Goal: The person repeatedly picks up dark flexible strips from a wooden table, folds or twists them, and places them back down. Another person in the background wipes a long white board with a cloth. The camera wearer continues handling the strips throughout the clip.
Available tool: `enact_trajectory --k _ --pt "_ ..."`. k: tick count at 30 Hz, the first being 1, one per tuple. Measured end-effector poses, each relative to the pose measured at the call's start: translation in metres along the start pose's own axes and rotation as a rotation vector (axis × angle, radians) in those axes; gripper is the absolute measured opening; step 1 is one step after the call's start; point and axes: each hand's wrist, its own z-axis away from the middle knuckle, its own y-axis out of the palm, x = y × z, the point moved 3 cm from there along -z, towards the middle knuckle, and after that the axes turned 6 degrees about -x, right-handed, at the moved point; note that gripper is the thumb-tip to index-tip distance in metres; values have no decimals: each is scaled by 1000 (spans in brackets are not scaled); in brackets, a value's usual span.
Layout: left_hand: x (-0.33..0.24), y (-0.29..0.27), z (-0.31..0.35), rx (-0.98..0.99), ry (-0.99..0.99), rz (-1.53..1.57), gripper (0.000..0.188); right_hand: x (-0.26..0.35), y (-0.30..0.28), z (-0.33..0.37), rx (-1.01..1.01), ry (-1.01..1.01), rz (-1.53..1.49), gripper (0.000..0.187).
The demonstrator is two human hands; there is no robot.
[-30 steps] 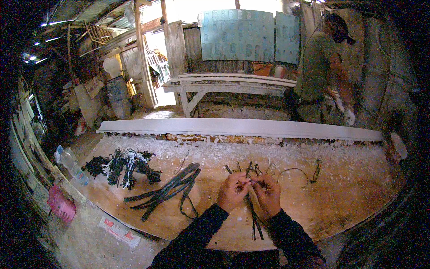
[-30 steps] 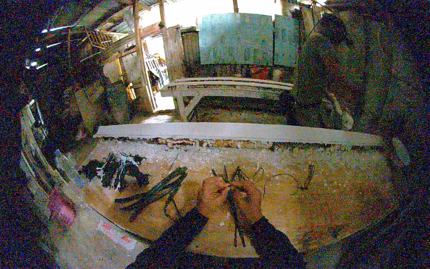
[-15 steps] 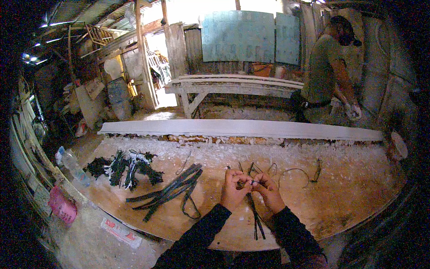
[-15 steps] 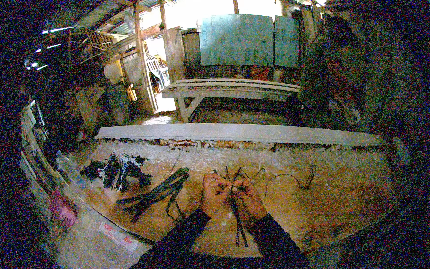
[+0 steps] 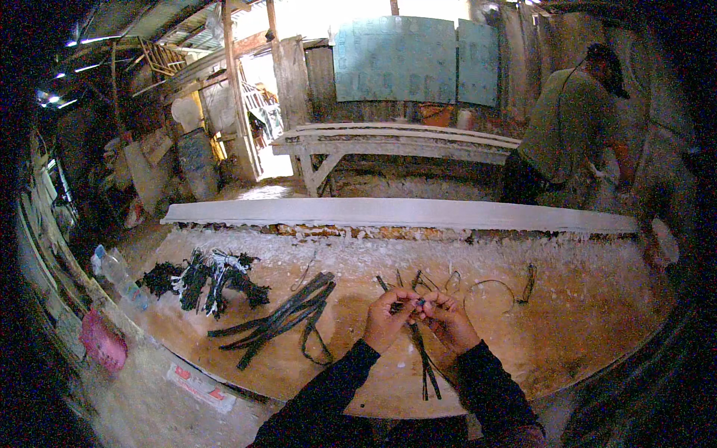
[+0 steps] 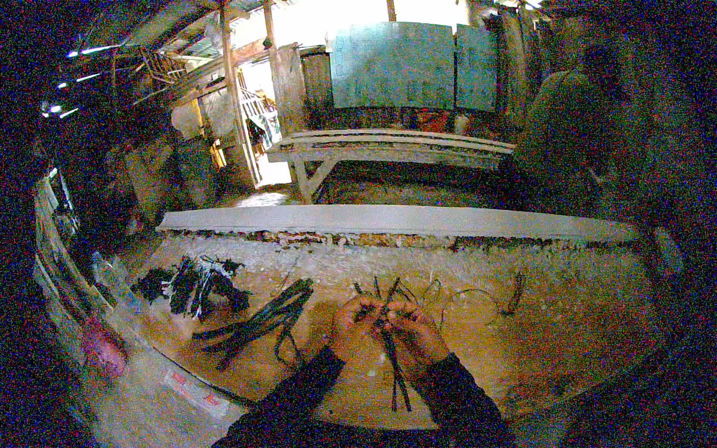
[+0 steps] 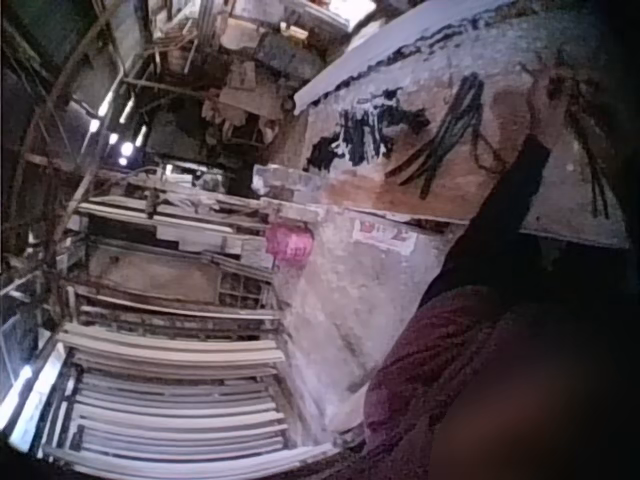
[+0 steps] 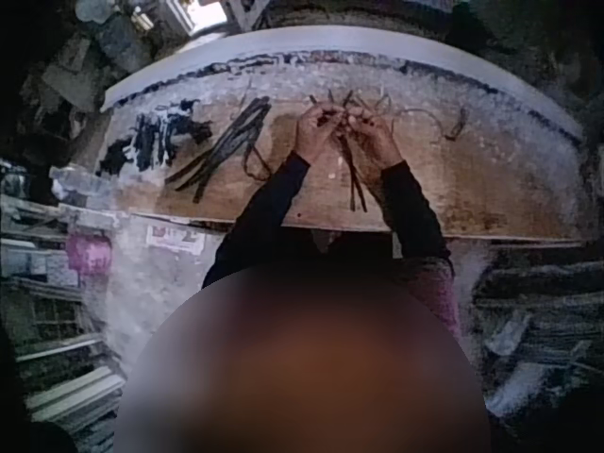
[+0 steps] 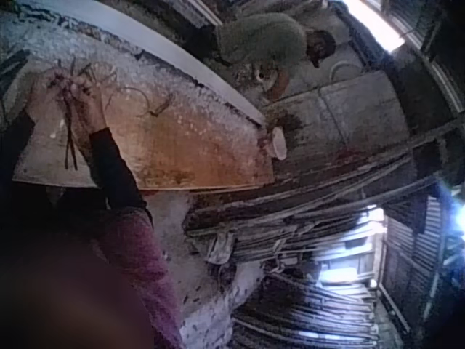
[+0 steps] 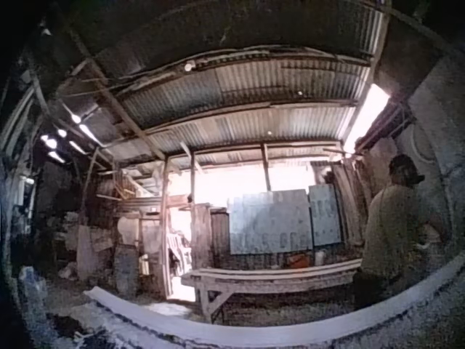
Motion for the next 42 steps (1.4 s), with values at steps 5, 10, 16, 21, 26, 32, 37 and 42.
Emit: enact_trajectory --k 5,10,16,21,26,32,37,42 --pt "-4 -2 -1 47 5 -68 15 1 -13 -5 -144 -112 232 8" --pt "-2 -3 -3 158 -81 30 16 1 -22 -10 -167 -190 346 4" --pt "0 -6 -6 181 -55 -71 14 1 -22 -10 -188 -253 495 9" --pt "3 -9 -6 145 -52 -71 10 3 -10 -7 -168 -284 525 14" --pt "11 -12 -9 127 -1 -104 6 9 9 -1 -141 -337 723 22" --pt "18 -18 -13 40 -57 -118 6 6 17 3 -155 -318 595 16" --pt "8 -17 -15 4 162 -187 8 4 12 5 -128 -258 425 14" --pt "8 -20 -17 62 94 -287 16 9 7 3 -142 -272 504 16"
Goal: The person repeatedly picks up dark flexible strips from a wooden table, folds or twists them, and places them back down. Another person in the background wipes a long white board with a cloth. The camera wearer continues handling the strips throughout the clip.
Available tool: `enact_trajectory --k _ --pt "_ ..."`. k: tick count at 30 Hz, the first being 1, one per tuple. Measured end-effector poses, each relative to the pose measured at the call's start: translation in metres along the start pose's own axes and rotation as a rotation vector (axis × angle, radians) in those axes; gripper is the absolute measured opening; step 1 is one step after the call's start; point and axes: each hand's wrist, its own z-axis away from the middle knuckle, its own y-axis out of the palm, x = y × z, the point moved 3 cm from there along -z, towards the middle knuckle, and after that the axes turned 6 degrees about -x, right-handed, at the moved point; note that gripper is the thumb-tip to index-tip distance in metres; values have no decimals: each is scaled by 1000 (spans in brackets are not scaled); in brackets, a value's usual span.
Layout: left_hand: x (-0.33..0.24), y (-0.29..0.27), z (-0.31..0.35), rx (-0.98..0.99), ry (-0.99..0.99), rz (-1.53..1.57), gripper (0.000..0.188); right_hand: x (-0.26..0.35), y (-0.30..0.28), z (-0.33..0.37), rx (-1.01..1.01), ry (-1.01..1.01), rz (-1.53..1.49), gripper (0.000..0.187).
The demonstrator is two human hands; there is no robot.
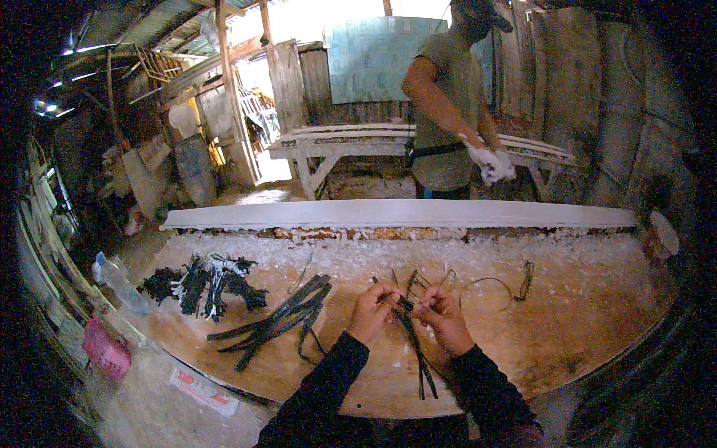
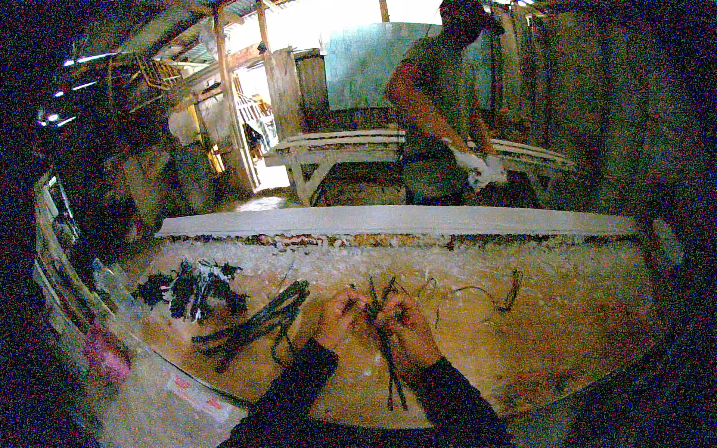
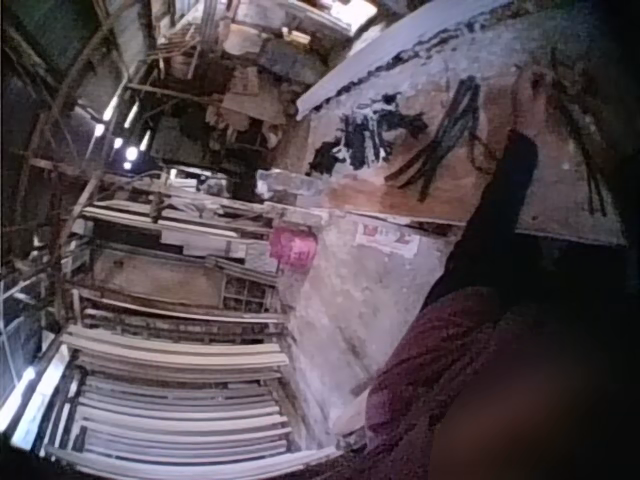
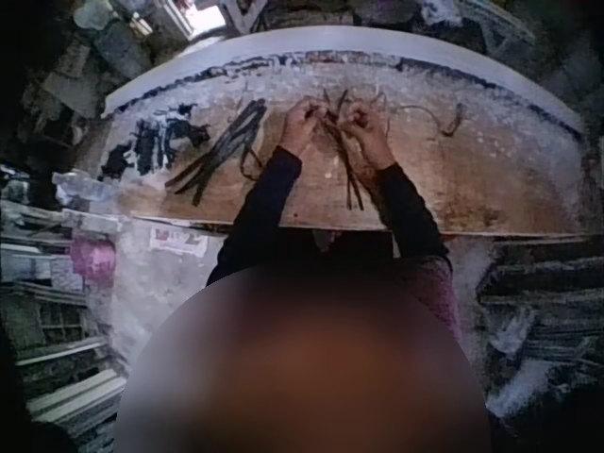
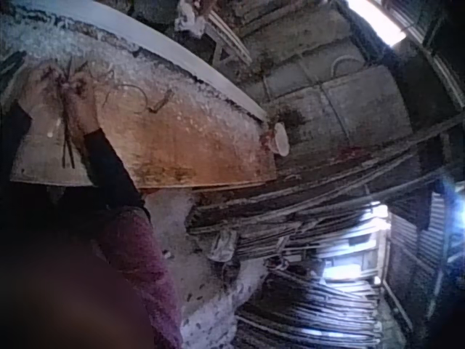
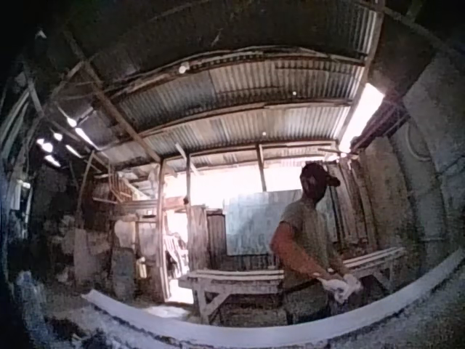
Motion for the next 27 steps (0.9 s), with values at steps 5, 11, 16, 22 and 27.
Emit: enact_trajectory --k 5,11,16,22,27 --pt "-3 1 -3 -22 122 90 25 1 -13 -8 -81 65 -359 13" --pt "-3 -1 2 74 -108 14 25 -7 -24 -13 -71 118 -434 18" --pt "2 1 2 74 -246 125 22 -6 -21 -14 -79 87 -392 31" --pt "1 5 3 57 -222 177 20 -4 -7 -5 -121 110 -56 41" --pt "-4 6 3 116 -298 190 19 -13 -7 -3 -183 181 -262 31"
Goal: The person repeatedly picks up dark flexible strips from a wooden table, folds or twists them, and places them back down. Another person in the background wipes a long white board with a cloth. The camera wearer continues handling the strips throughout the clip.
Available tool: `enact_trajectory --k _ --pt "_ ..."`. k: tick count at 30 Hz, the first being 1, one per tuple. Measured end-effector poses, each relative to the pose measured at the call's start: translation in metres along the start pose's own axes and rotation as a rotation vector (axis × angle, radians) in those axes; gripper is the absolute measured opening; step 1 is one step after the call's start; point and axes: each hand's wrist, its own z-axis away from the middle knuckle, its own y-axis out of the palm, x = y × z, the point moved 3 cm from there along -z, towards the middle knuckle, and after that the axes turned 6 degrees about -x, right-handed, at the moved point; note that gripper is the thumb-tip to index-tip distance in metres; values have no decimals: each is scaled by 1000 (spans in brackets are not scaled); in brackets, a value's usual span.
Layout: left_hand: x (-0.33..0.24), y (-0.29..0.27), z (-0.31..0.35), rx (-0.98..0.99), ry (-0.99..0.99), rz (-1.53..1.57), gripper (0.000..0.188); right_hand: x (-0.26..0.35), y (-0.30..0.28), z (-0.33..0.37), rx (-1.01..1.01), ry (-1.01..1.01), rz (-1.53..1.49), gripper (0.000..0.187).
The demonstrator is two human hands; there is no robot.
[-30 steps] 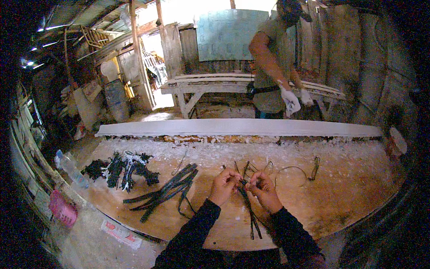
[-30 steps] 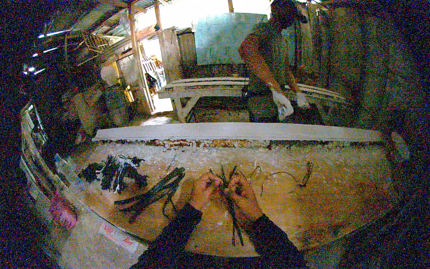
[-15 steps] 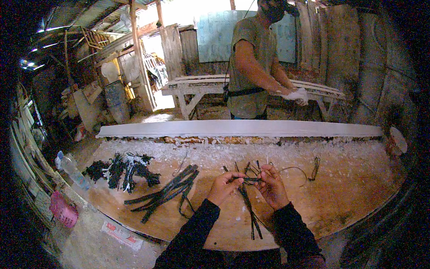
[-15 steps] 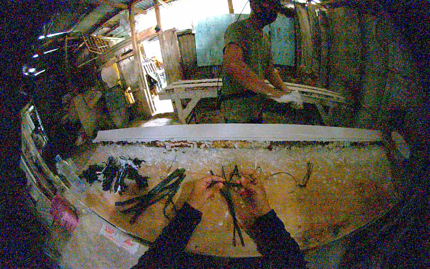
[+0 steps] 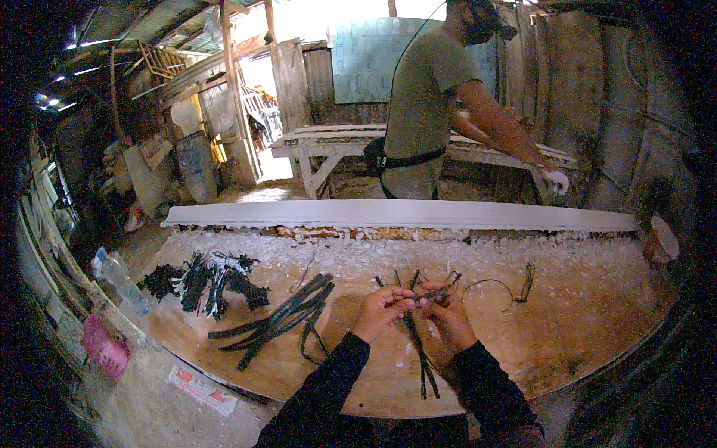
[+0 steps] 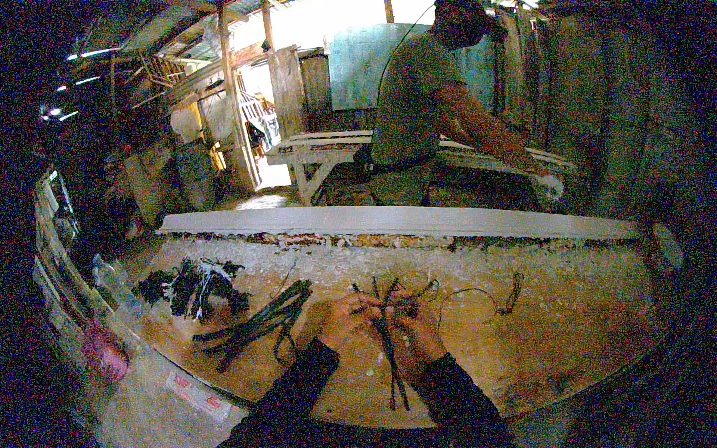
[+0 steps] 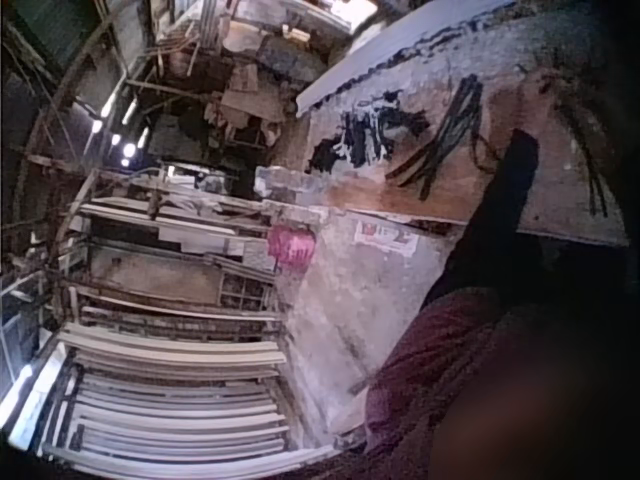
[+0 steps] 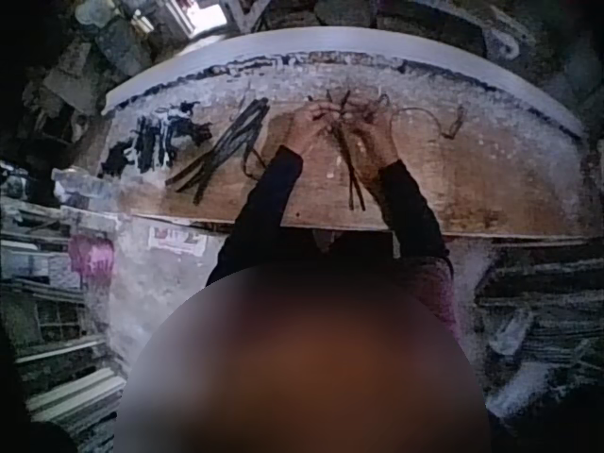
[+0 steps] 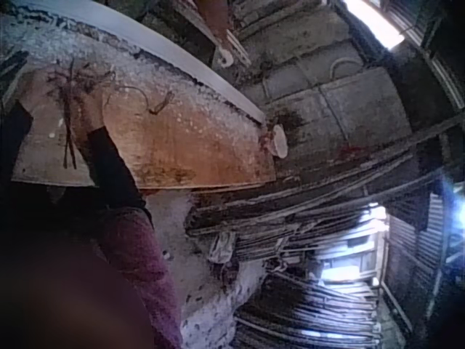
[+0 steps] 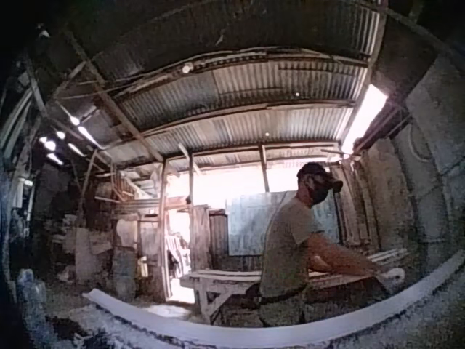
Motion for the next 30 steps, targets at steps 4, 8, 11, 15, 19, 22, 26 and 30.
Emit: enact_trajectory --k 4,8,11,15,19,22,26,30 --pt "-4 2 2 40 11 20 19 1 -7 -9 10 -77 170 20" --pt "-5 3 4 55 -3 -55 19 0 -10 -10 -19 -75 221 14" --pt "-8 4 4 48 84 -112 18 0 -8 -8 -26 -79 234 13" --pt "-1 2 5 44 1 -216 17 2 -6 -8 -24 -105 195 11" --pt "6 2 2 48 -33 -105 14 3 -7 -8 -28 -123 182 10" --pt "8 2 1 87 -38 -61 14 3 -8 -8 -14 -118 198 10" --pt "5 0 2 122 -57 -82 15 3 -8 -9 9 -117 174 11" --pt "6 0 3 106 -161 -52 15 6 -9 -9 -18 -101 141 14"
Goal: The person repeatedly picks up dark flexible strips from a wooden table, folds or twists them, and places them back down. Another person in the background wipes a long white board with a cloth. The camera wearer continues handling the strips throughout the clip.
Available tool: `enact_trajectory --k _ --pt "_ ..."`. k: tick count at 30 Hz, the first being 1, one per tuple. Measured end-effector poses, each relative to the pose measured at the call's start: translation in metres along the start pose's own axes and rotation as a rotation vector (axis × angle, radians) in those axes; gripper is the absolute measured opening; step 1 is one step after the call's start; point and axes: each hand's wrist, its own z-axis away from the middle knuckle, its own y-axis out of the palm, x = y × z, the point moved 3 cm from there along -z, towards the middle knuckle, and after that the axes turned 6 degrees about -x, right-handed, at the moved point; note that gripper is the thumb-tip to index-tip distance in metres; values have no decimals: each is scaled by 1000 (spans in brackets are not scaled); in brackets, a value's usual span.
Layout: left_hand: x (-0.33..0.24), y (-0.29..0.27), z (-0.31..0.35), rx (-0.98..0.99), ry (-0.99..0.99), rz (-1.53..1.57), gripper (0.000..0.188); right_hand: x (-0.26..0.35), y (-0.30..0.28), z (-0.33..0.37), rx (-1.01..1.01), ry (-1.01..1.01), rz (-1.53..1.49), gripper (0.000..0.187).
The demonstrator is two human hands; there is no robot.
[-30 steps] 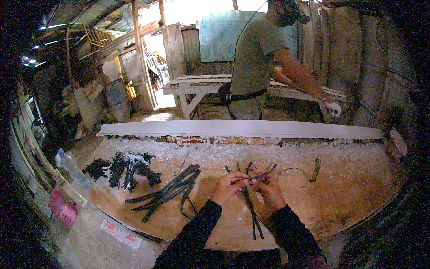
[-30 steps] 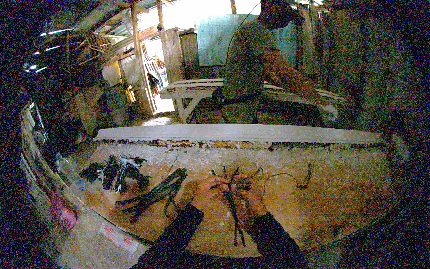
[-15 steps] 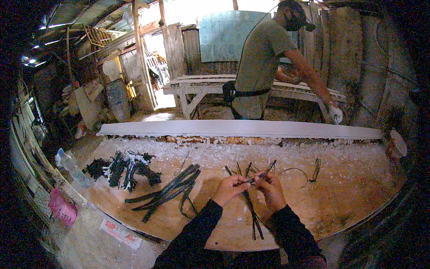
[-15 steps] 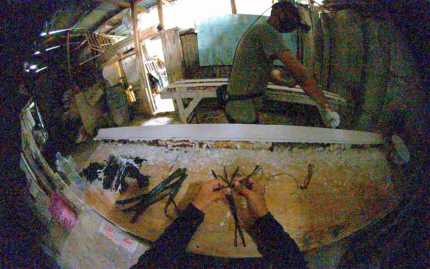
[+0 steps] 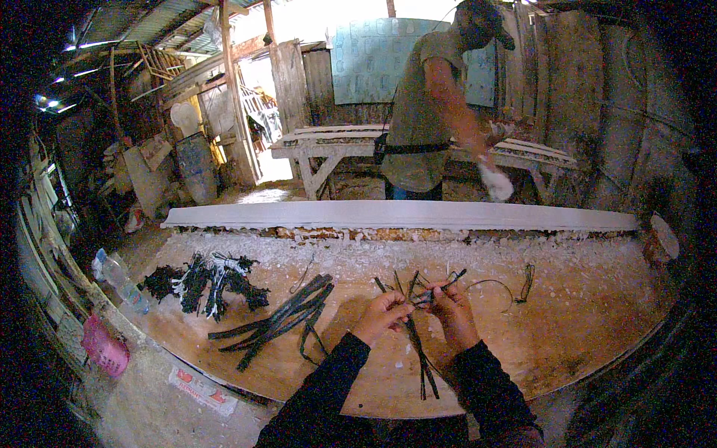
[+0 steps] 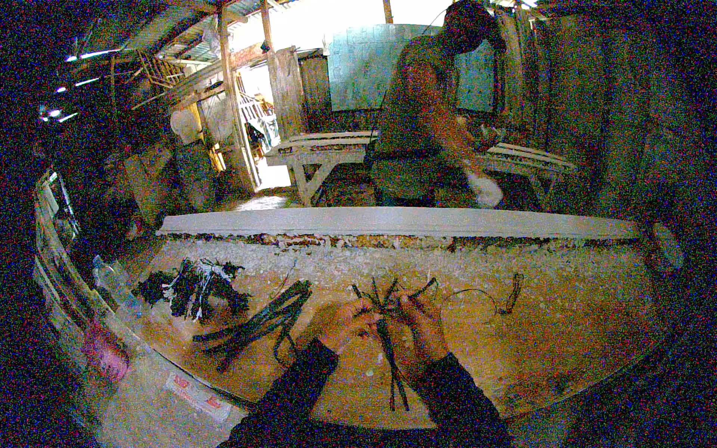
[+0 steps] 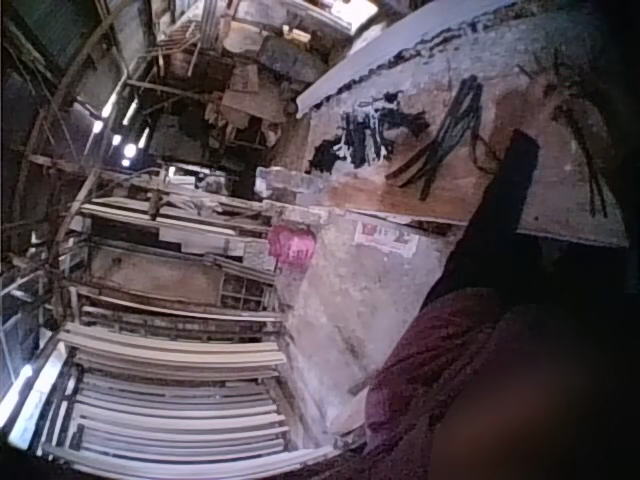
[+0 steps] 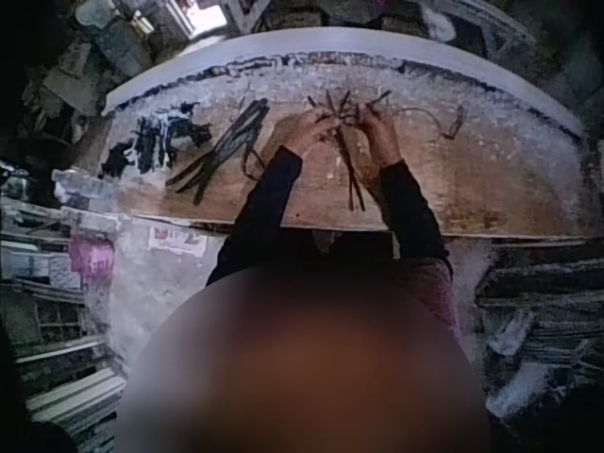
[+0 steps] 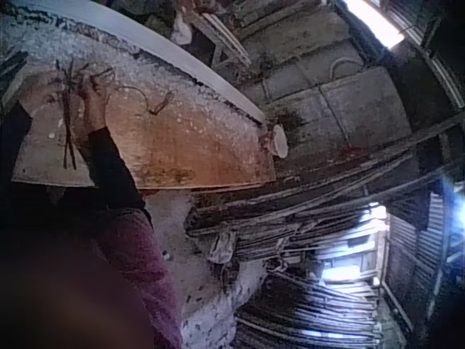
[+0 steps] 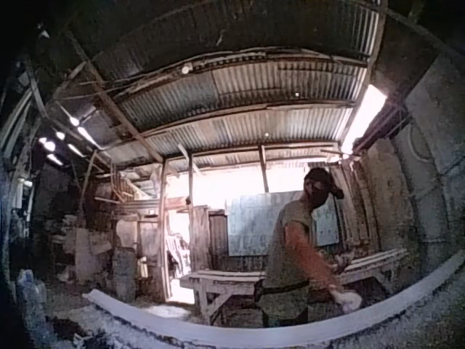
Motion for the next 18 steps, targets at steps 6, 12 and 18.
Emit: enact_trajectory --k 6,12,18 --pt "3 1 1 -133 -77 183 17 4 1 -1 105 5 -121 17" --pt "-2 -5 2 -230 -37 23 18 9 -2 0 192 21 -341 19" --pt "3 -6 -5 -294 -13 84 18 9 -1 -1 251 -64 -380 18"
